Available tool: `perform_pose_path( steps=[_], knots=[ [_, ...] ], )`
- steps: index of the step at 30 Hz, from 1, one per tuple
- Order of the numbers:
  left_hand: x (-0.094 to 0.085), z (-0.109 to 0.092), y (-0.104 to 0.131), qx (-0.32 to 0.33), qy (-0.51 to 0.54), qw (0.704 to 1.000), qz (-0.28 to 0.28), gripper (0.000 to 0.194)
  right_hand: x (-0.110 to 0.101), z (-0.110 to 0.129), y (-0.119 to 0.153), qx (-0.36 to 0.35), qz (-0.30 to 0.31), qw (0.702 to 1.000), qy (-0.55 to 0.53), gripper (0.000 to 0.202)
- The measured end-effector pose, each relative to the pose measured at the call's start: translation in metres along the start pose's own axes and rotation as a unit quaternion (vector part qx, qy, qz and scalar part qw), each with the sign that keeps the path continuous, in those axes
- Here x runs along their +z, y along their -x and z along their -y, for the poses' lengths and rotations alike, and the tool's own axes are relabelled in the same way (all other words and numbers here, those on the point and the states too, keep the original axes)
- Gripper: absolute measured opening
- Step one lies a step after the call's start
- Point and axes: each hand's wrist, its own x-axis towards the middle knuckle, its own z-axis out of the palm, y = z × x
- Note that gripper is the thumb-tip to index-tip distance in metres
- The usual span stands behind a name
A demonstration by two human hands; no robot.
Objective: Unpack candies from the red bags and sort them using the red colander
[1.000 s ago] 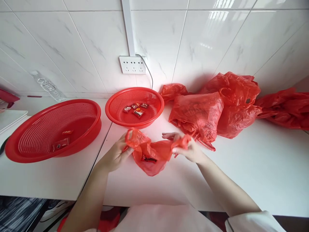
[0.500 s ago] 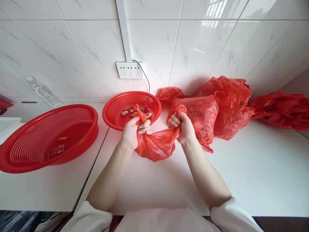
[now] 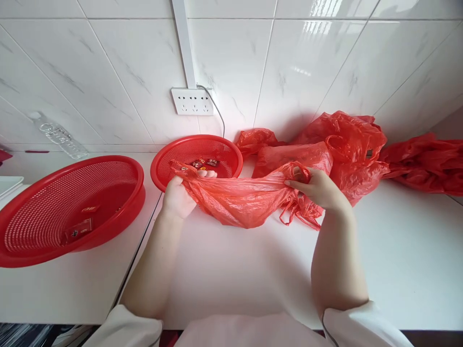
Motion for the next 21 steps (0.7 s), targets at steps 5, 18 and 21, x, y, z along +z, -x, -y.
perform_pose_path(
  steps=[5, 18, 21],
  knots=[
    [0.002, -0.003, 0.004, 0.008, -0.003, 1.0, -0.011, 0.025, -0.001, 0.018, 0.011, -0.162, -0.021, 0.986, 0.018, 0.062],
    [-0.001, -0.017, 0.013, -0.009, 0.036, 0.999, 0.033, 0.042, 0.038, 0.024, 0.002, -0.12, 0.138, 0.982, -0.056, 0.02],
    [-0.002, -0.017, 0.014, -0.037, 0.047, 0.996, 0.061, 0.042, 0.046, 0.02, -0.005, -0.113, 0.11, 0.983, -0.089, 0.03]
  ],
)
